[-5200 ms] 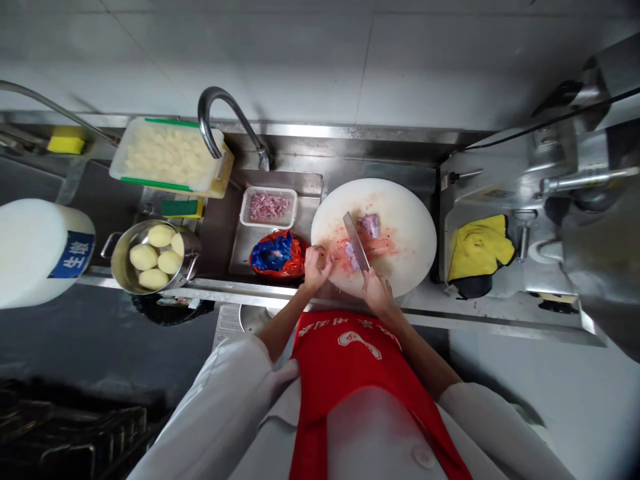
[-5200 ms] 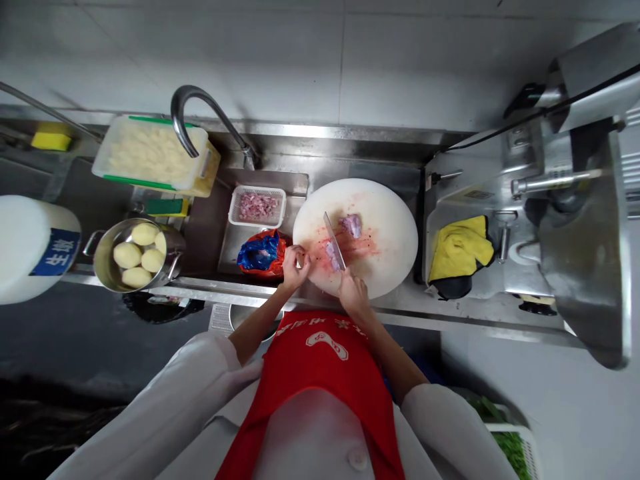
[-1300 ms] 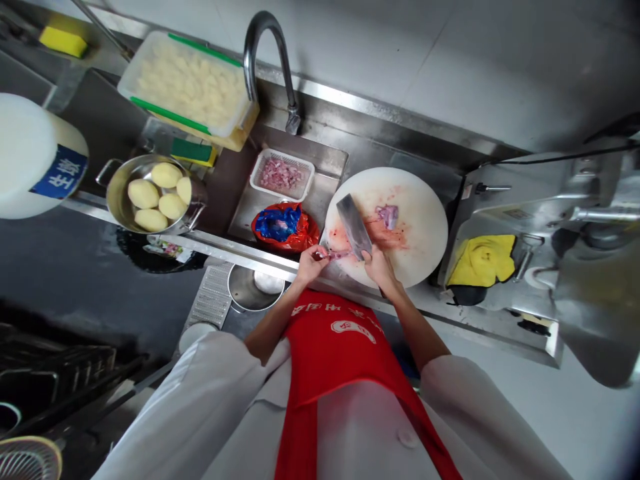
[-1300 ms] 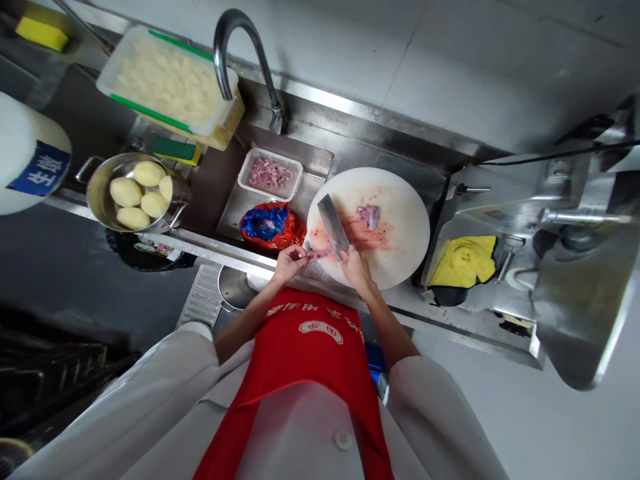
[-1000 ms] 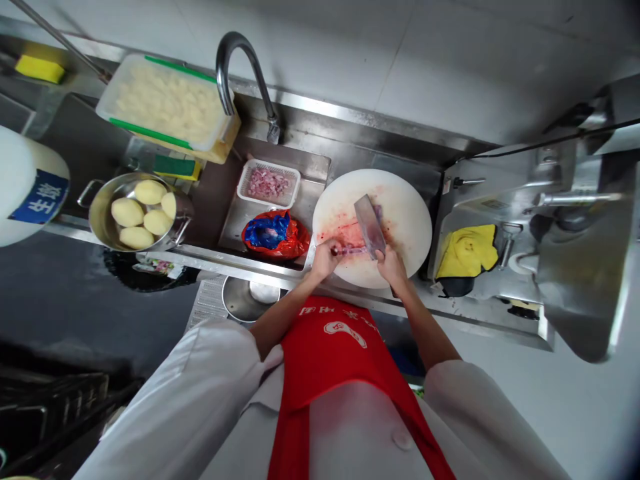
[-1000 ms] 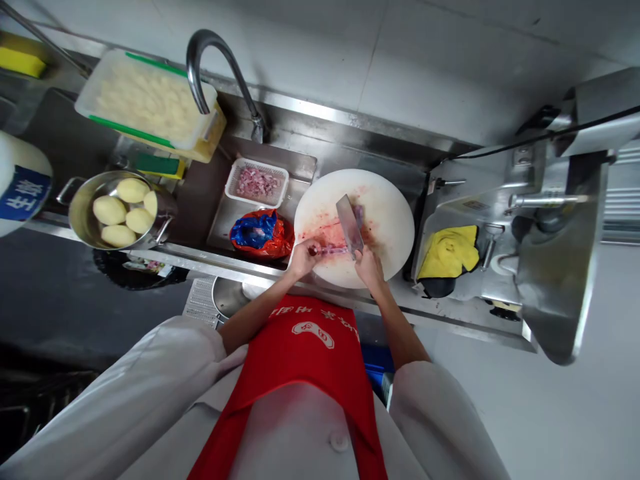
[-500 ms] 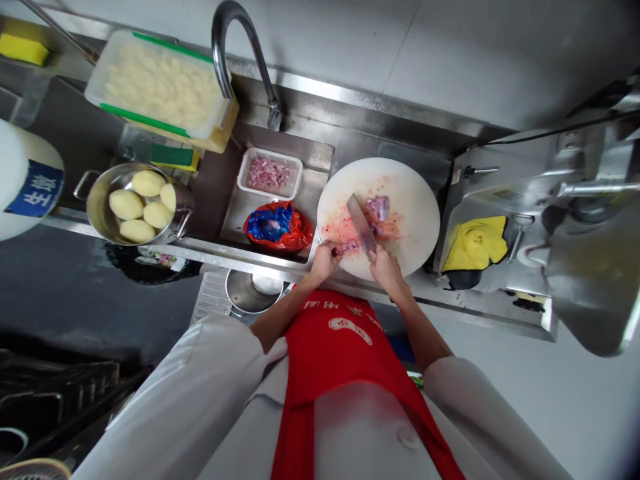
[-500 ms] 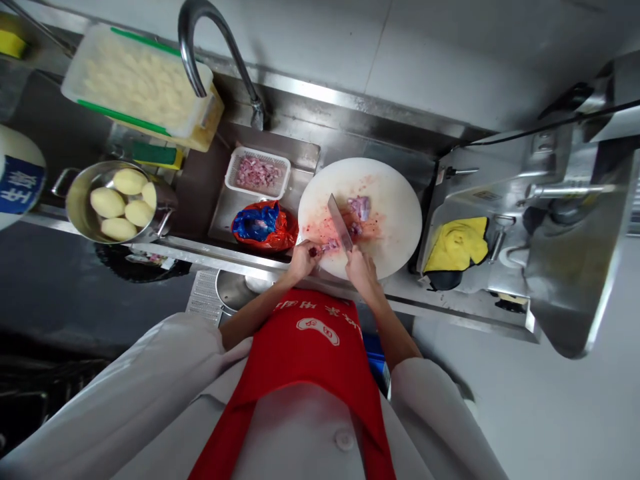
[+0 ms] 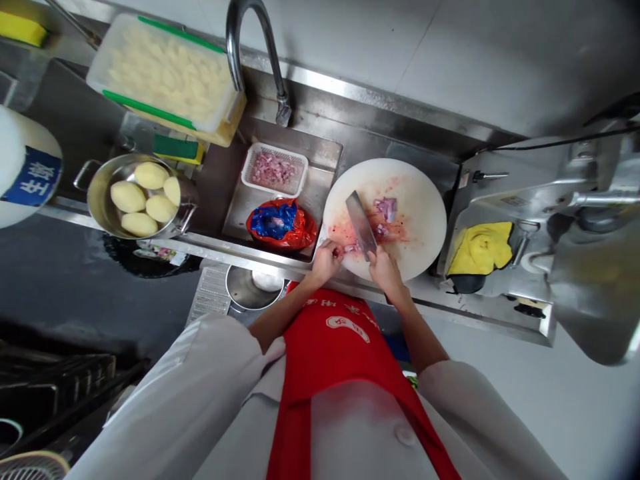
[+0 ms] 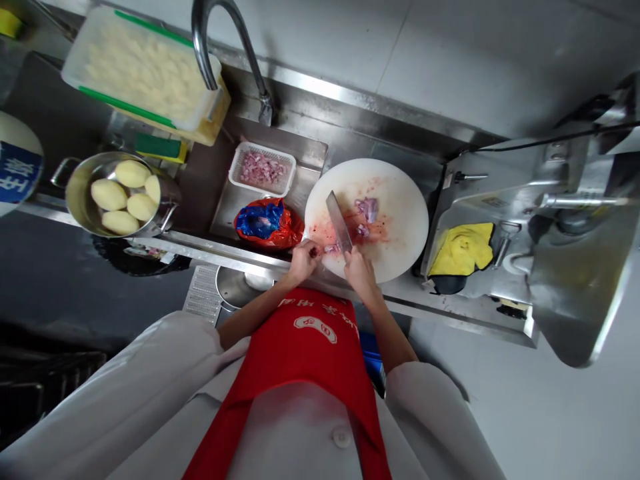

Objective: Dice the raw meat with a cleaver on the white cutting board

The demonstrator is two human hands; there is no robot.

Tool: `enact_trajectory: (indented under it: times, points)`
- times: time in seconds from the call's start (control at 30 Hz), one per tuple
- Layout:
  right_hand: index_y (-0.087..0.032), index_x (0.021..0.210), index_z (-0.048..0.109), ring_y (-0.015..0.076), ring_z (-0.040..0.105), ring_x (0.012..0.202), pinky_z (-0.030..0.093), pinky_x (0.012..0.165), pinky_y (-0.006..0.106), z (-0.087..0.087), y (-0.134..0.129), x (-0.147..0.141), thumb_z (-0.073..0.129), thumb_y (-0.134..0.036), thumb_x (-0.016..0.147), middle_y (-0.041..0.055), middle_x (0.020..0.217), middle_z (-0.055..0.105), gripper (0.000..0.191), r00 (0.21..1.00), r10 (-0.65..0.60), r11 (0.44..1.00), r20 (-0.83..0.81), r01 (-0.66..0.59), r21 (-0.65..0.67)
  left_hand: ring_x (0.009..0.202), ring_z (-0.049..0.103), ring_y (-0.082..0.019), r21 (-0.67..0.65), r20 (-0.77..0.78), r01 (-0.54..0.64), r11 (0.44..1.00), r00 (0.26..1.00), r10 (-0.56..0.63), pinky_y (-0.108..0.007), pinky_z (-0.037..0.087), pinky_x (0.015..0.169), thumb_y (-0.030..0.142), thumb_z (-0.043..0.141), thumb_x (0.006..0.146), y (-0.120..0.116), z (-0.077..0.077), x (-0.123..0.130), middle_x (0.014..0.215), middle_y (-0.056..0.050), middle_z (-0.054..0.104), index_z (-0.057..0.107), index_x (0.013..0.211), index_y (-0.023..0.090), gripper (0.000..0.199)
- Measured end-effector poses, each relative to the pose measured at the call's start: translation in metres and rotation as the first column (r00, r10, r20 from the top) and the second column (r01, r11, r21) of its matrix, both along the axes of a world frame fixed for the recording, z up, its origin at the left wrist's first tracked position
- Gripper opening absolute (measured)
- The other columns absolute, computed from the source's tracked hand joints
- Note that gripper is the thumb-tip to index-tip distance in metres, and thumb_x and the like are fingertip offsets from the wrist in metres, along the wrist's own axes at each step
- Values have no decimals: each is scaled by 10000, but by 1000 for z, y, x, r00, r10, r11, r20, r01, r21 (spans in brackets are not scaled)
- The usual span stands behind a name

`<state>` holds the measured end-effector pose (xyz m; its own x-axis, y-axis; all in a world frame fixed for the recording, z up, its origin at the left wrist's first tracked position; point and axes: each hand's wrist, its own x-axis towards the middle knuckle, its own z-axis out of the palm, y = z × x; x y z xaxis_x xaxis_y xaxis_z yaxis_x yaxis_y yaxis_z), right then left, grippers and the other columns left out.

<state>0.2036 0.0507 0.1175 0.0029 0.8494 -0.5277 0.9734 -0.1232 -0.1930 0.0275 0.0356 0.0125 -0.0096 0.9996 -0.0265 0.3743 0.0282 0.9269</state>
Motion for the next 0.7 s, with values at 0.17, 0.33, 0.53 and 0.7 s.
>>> enact_trajectory:
  times: [0.17,0.33,0.53,0.7]
  points:
    - [-77,1281,526,291,677,934,457,789,334,23,0,-15,238,-372,1061,200,982,705,467,994,-112,972,6,109,206,755,555,-160,80,22,-349,934,937,349,-275,462,712,152,641,824,-10,3,-43,852,-41,595,663,834,187,42]
    - [-91,1188,569,264,680,966,450,793,304,-15,-12,-38,335,-312,1049,189,1015,708,350,994,-107,994,-32,108,31,985,589,-196,158,-85,-87,984,991,101,-323,509,875,235,604,914,-9,-7,-23,1042,-78,620,674,947,189,90]
    - [-103,1130,590,265,678,950,458,789,306,-50,-1,-29,411,-281,1014,179,1000,711,277,986,-116,991,-116,123,60,1016,553,-221,197,-260,382,903,908,-328,-403,501,940,241,483,995,-8,-33,20,1041,-99,634,673,967,173,204]
    - [-125,1076,618,282,669,967,491,835,342,-57,13,20,473,-348,967,168,999,719,287,919,-184,960,-348,244,136,1077,546,-228,220,-246,461,860,879,-408,-390,495,969,232,448,1008,-10,-38,9,1081,-113,627,664,1119,170,251]
